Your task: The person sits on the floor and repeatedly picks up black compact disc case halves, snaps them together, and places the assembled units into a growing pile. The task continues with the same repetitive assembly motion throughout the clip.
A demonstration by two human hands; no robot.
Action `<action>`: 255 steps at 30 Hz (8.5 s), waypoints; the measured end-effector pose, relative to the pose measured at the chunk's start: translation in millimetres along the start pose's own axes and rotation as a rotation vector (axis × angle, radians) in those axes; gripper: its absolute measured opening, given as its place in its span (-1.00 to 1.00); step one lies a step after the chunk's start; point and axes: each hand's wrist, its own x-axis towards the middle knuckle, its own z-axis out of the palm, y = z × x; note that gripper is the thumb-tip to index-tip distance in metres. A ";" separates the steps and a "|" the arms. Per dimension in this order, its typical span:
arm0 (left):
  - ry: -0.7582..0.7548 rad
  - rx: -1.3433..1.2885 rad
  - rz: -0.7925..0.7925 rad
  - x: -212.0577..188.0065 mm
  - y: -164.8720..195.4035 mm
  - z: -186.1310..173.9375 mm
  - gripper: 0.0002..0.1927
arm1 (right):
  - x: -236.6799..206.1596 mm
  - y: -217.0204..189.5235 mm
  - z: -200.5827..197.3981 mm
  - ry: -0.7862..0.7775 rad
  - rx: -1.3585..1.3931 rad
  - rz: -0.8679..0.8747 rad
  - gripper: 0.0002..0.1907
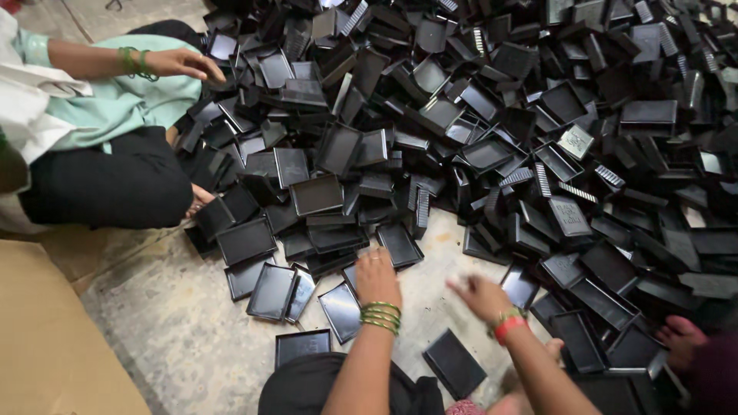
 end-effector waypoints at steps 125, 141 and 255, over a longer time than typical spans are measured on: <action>-0.591 -1.998 -0.295 -12.1 30.2 2.1 -0.55 | -29.3 -16.3 17.8 0.154 1.083 -0.420 -0.38; -0.639 -2.082 -0.243 -14.2 38.5 6.0 -0.52 | -41.6 -20.5 3.9 0.220 1.182 -0.475 -0.38; -0.275 -0.795 -0.214 -73.3 89.0 14.3 -0.29 | -87.5 119.6 44.6 -0.039 0.355 -0.008 -0.41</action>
